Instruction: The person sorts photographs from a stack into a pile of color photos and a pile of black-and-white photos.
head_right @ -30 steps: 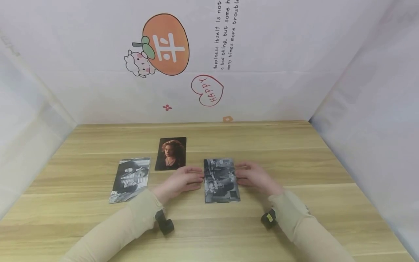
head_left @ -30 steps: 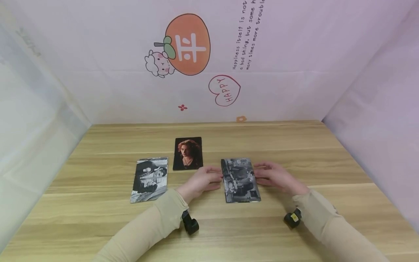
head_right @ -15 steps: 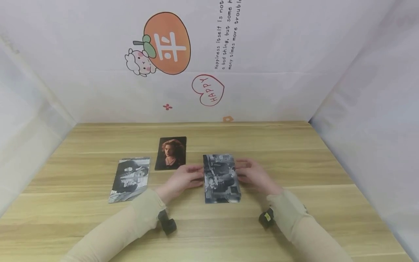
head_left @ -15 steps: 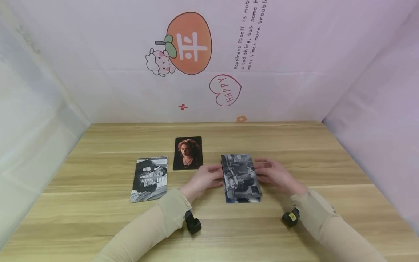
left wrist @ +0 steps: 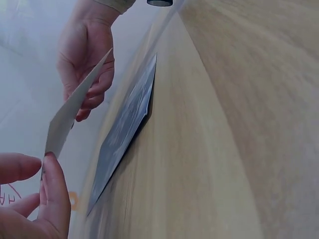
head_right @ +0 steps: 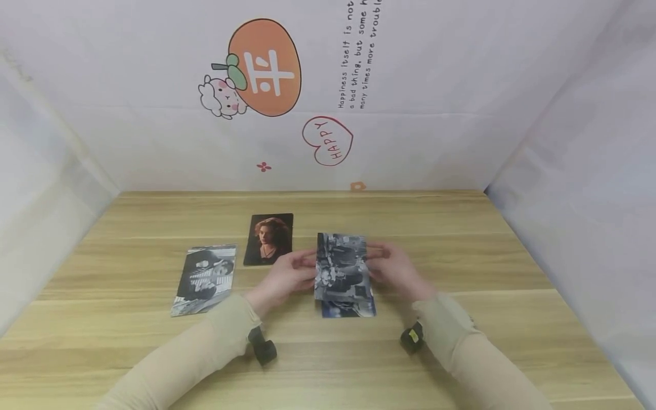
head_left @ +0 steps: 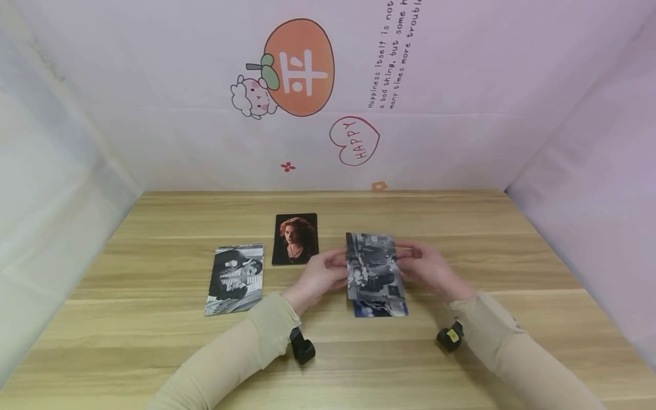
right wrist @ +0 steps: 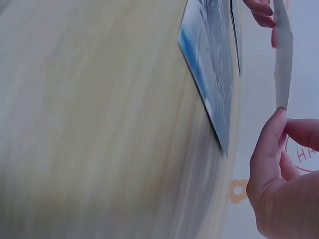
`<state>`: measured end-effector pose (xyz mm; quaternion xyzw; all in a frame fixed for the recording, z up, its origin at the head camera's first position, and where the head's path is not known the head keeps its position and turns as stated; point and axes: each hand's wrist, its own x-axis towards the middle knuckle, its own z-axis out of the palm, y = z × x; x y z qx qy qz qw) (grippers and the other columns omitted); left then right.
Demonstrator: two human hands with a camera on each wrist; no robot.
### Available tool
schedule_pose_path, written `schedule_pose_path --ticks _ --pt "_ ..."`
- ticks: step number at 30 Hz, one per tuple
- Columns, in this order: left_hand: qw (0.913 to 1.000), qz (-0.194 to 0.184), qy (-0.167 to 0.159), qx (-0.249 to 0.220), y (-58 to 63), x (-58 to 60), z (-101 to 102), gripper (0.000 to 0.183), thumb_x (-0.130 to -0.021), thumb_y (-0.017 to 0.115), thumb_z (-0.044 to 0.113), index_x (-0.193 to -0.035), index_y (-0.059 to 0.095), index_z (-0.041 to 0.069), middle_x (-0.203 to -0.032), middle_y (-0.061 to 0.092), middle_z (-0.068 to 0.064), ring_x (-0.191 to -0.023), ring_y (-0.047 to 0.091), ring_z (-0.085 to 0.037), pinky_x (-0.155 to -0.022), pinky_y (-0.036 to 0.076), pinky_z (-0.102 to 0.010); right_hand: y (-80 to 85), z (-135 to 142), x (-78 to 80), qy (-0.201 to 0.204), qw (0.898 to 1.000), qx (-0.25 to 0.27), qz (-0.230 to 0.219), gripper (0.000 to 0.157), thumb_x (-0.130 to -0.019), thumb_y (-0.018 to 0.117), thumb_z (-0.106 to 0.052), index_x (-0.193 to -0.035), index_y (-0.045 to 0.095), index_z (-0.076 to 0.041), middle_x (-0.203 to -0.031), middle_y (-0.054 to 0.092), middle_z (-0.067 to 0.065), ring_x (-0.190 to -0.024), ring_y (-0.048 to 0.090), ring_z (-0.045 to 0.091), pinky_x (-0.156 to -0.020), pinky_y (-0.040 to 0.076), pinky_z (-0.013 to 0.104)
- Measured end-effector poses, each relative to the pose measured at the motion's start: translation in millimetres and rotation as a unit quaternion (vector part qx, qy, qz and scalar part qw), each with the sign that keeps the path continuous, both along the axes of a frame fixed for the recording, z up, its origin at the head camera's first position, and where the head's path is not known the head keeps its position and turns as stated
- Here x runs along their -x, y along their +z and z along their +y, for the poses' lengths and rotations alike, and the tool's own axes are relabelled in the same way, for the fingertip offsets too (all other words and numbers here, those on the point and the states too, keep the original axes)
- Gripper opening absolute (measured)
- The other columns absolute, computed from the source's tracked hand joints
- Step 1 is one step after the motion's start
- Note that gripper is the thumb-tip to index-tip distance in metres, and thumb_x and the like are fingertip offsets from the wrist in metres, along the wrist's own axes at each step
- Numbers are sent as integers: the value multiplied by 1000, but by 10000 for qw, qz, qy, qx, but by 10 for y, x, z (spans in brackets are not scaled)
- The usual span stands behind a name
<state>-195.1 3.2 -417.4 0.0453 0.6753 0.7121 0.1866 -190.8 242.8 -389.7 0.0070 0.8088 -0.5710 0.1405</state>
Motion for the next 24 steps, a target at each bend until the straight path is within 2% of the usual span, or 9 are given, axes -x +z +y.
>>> schedule_pose_path --ticks 7,14,16,20,24 --pt "9994 278 179 97 22 -1 -94 58 -83 58 -10 -138 45 1 -105 58 -17 -77 59 -10 -72 58 -25 4 -140 2 -189 9995 212 167 56 -91 51 1 -143 32 4 -132 44 30 -92 58 10 -82 55 20" --pt "9987 314 194 356 44 33 -259 58 -85 60 -8 -139 45 3 -110 58 -19 -82 61 -11 -77 59 -30 16 -315 1 -484 9976 497 25 54 -93 49 1 -145 34 -3 -135 44 24 -105 55 17 -91 53 24" --pt "9981 350 223 462 59 49 -317 58 -85 60 -7 -139 46 5 -110 59 -18 -82 61 -11 -77 59 -32 23 -378 5 -537 9964 656 1 54 -93 50 2 -145 34 -3 -135 44 24 -104 55 15 -89 53 23" --pt "9968 408 245 643 97 62 -443 58 -85 61 -6 -140 46 6 -109 59 -17 -85 62 -12 -80 59 -35 23 -507 27 -654 9928 999 -22 54 -92 50 4 -144 35 -1 -123 51 16 -91 55 7 -78 53 16" --pt "9959 418 414 692 153 52 -573 59 -85 60 -8 -140 45 5 -106 58 -14 -86 62 -12 -82 58 -36 42 -676 51 -764 9914 1064 49 53 -93 51 2 -144 38 -4 -117 51 11 -87 55 5 -75 53 15"
